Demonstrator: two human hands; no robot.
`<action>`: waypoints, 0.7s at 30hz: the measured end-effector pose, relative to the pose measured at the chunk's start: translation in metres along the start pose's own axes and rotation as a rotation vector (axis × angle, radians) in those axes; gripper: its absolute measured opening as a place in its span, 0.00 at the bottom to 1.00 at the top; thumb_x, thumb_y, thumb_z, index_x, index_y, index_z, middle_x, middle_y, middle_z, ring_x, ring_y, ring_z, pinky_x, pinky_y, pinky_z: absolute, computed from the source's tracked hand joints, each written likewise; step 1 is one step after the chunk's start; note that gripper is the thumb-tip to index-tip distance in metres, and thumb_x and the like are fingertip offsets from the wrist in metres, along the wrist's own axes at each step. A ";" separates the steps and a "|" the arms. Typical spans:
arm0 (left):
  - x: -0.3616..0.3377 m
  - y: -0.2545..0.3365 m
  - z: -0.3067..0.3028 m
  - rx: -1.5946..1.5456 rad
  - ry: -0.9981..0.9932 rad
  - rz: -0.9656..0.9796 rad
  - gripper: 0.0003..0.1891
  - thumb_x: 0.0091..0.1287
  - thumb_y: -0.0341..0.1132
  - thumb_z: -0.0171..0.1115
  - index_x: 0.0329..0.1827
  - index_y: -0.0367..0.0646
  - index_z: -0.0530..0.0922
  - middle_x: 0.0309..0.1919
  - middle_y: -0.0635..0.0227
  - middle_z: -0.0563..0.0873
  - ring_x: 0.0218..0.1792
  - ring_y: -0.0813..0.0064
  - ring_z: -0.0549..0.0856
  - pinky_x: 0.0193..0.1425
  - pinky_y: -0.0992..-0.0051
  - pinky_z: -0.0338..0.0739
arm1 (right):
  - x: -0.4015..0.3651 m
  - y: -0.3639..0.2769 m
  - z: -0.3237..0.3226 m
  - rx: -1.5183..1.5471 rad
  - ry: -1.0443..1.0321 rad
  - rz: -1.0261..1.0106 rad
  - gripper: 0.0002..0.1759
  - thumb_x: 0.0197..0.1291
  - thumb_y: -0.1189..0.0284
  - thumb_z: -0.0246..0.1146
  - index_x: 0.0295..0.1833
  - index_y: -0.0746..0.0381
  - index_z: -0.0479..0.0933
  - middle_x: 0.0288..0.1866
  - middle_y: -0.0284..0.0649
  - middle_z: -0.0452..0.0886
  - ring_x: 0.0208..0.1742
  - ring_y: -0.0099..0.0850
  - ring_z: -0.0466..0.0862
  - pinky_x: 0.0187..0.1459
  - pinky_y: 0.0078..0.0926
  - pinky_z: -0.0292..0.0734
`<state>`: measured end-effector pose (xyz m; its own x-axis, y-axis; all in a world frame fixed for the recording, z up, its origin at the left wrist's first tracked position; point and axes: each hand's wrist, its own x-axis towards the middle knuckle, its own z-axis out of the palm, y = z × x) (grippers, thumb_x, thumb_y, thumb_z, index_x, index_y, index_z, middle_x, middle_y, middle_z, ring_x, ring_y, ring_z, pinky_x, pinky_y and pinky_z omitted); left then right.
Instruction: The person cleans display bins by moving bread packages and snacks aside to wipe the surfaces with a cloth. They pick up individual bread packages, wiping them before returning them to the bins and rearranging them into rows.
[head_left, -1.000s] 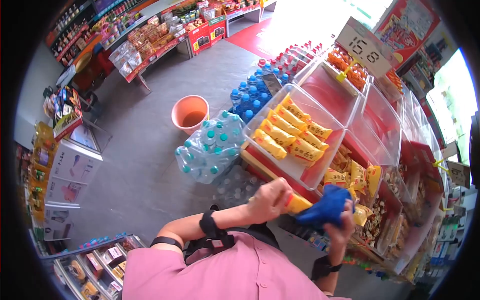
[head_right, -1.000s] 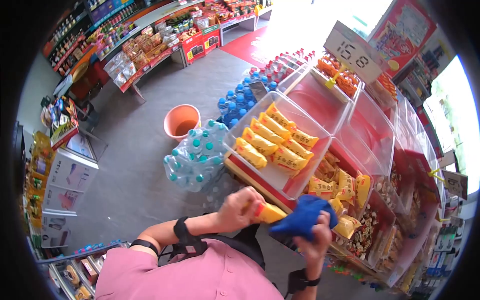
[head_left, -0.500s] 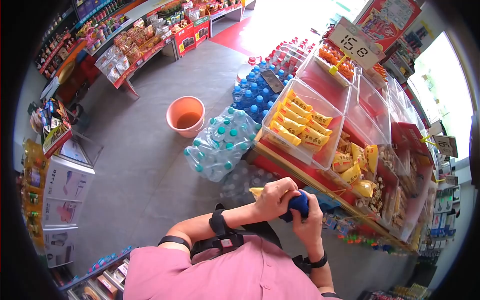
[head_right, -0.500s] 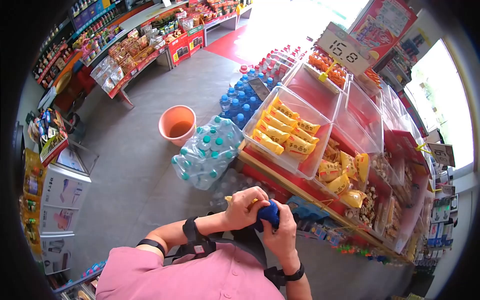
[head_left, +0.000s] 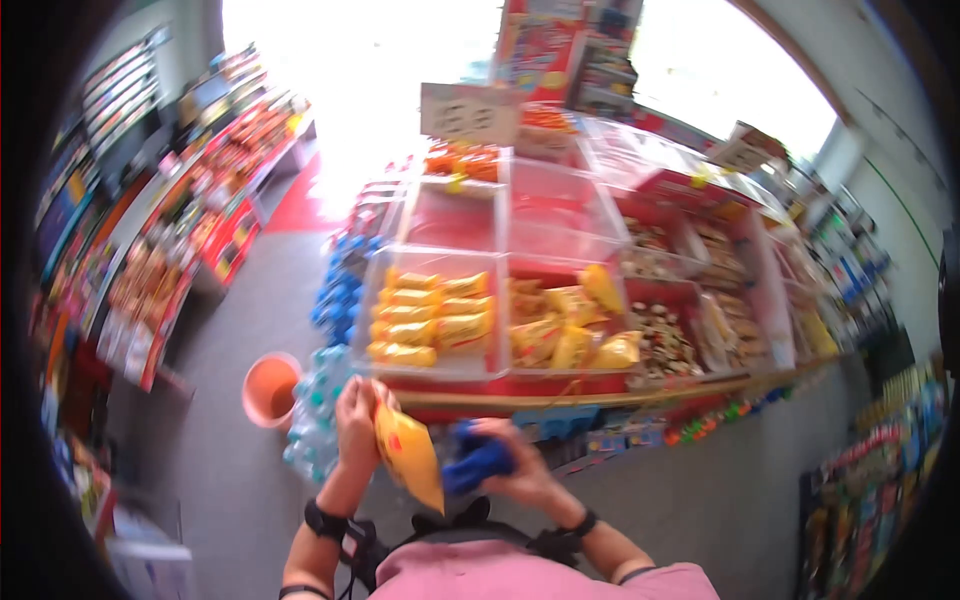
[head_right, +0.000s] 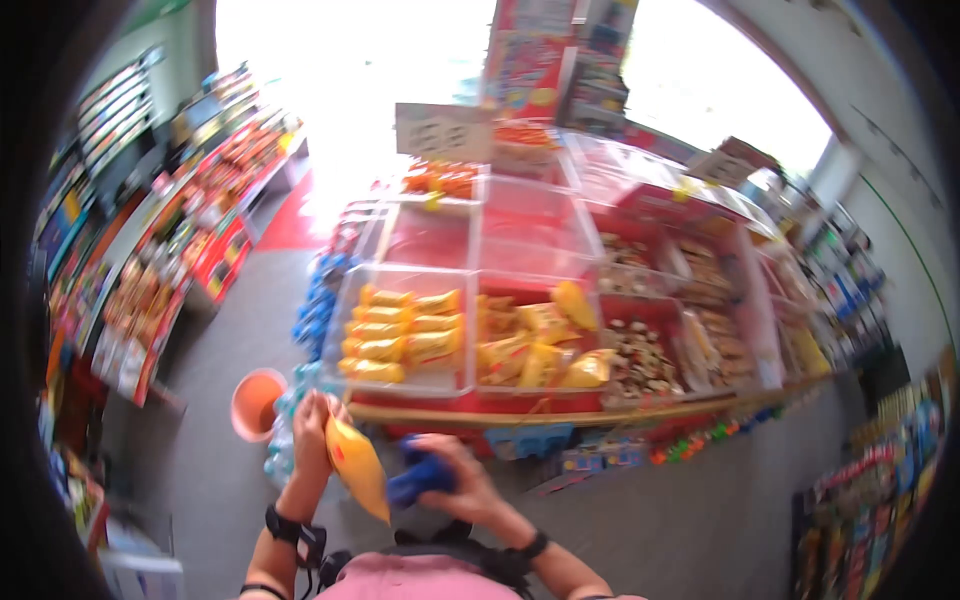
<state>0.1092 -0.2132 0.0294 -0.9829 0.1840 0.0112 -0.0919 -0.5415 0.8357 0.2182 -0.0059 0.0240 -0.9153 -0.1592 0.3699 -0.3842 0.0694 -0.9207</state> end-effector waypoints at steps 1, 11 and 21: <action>-0.004 -0.018 0.022 0.050 -0.027 -0.039 0.14 0.75 0.37 0.43 0.30 0.43 0.67 0.23 0.70 0.72 0.24 0.80 0.72 0.30 0.79 0.70 | 0.004 0.002 0.012 -0.020 -0.018 -0.053 0.38 0.48 0.68 0.72 0.65 0.59 0.64 0.65 0.43 0.65 0.68 0.39 0.64 0.66 0.37 0.59; 0.023 -0.078 0.053 0.131 0.031 -0.019 0.11 0.75 0.36 0.44 0.31 0.46 0.66 0.25 0.75 0.70 0.27 0.86 0.70 0.33 0.85 0.67 | 0.022 0.026 0.012 0.532 0.300 0.257 0.28 0.67 0.58 0.56 0.67 0.60 0.62 0.59 0.36 0.69 0.58 0.22 0.70 0.60 0.20 0.63; 0.045 -0.079 0.012 0.710 -0.092 0.417 0.12 0.74 0.36 0.45 0.33 0.40 0.68 0.28 0.70 0.70 0.32 0.78 0.69 0.40 0.78 0.66 | 0.010 0.048 0.060 0.334 0.398 0.677 0.33 0.65 0.44 0.47 0.65 0.57 0.66 0.49 0.40 0.77 0.47 0.29 0.77 0.52 0.26 0.68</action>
<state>0.0740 -0.1527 -0.0295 -0.8942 0.1655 0.4159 0.4303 0.0612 0.9006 0.1979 -0.0629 -0.0243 -0.9332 0.1737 -0.3146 0.2597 -0.2793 -0.9244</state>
